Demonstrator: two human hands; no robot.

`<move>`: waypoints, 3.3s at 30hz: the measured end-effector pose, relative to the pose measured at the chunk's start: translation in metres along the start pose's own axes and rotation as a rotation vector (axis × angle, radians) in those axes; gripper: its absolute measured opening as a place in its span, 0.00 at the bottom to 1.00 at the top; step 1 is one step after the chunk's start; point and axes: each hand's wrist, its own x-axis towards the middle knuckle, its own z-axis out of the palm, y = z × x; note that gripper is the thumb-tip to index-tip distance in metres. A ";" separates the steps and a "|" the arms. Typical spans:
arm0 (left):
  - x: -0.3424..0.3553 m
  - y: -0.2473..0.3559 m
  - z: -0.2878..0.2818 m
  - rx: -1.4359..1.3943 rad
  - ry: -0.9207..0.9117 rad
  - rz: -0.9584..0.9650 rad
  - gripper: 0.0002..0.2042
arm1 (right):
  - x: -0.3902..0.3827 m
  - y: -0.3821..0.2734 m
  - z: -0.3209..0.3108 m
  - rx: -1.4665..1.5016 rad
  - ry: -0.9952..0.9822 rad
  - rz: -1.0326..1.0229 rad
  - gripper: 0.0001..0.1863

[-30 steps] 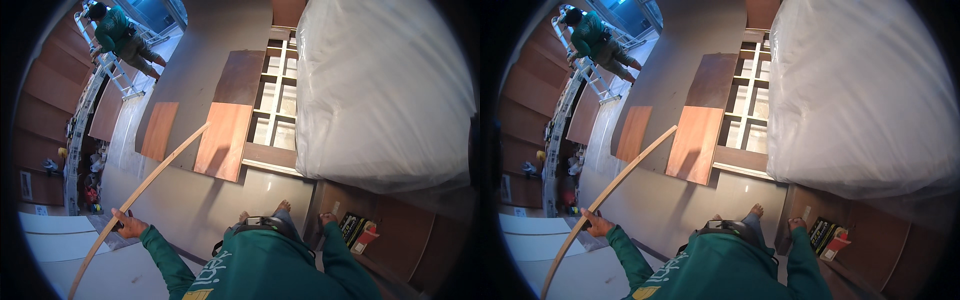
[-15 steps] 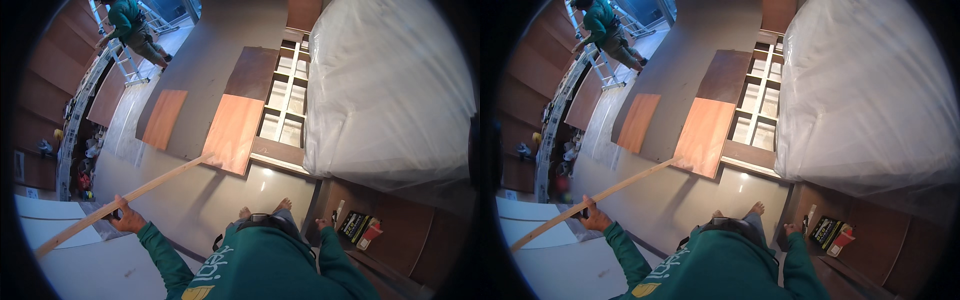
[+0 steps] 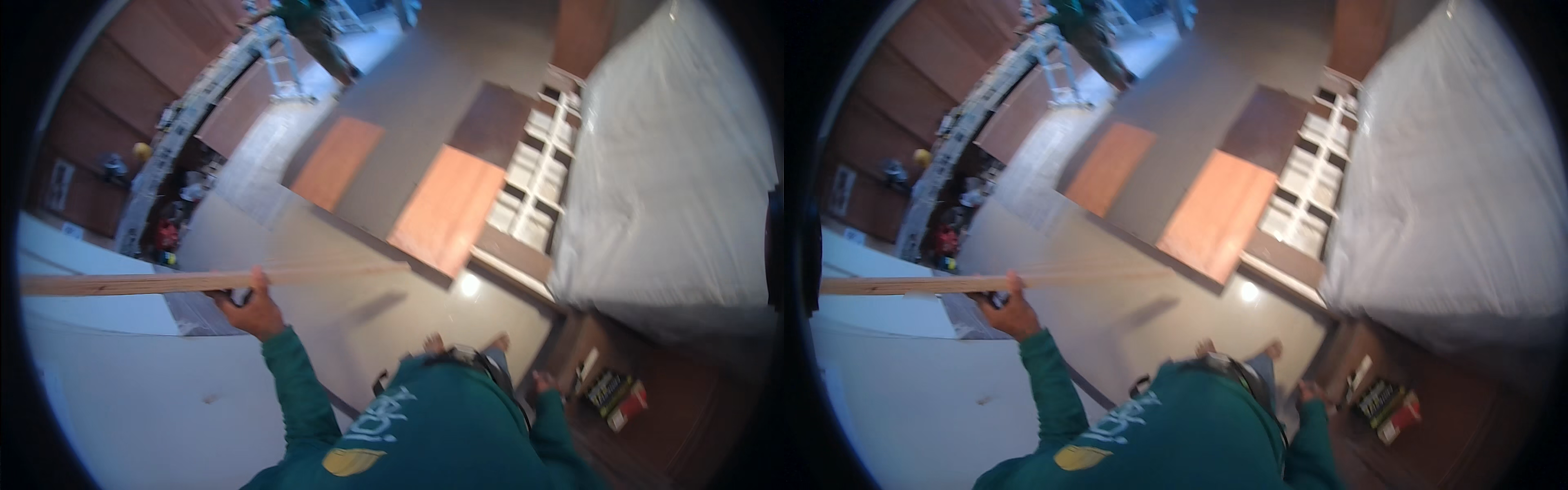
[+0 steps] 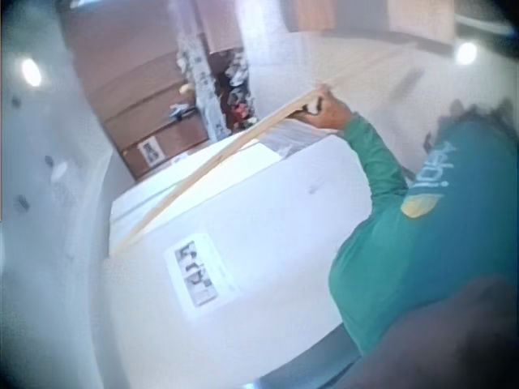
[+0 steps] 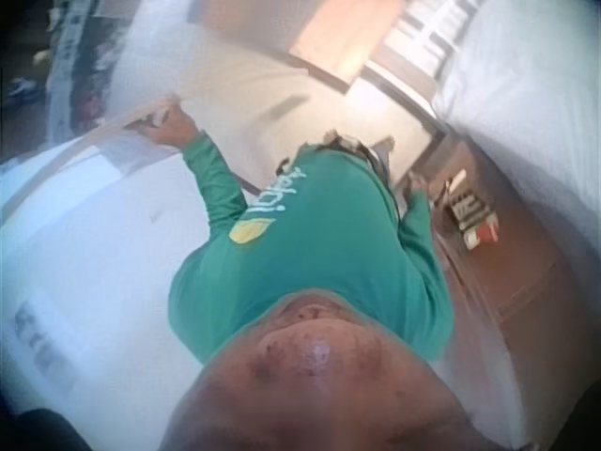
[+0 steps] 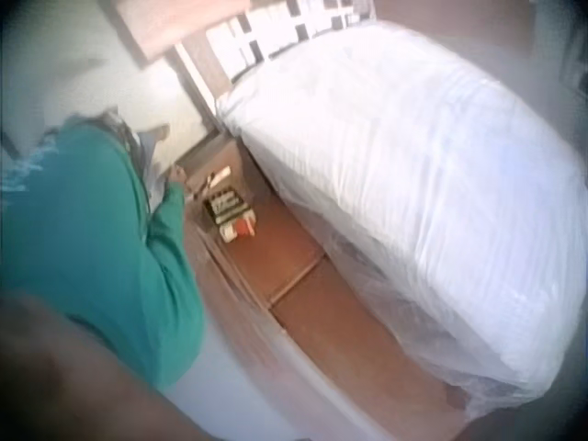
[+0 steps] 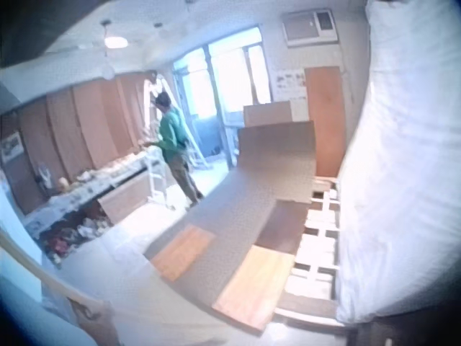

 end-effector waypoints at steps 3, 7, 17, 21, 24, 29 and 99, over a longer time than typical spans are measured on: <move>0.005 -0.002 -0.013 -0.043 -0.012 -0.018 0.42 | 0.002 0.011 0.018 -0.387 0.028 -0.495 0.18; 0.011 -0.010 -0.031 -0.098 -0.006 -0.066 0.44 | 0.046 0.057 0.071 -0.317 -0.056 -0.356 0.29; 0.015 -0.017 -0.063 0.011 0.003 -0.006 0.44 | 0.078 0.055 0.084 0.211 -0.005 -0.257 0.22; 0.021 -0.016 -0.067 0.046 0.049 0.117 0.49 | 0.066 0.021 0.059 0.281 -0.031 -0.150 0.20; 0.023 -0.017 -0.071 0.051 0.052 0.110 0.53 | 0.063 0.014 0.052 0.315 -0.003 -0.160 0.20; 0.024 -0.021 -0.073 0.064 0.047 0.042 0.55 | 0.078 0.021 0.063 0.059 0.018 -0.178 0.19; 0.022 -0.020 -0.093 0.113 0.037 0.023 0.54 | 0.009 0.004 0.028 0.064 -0.094 -0.031 0.46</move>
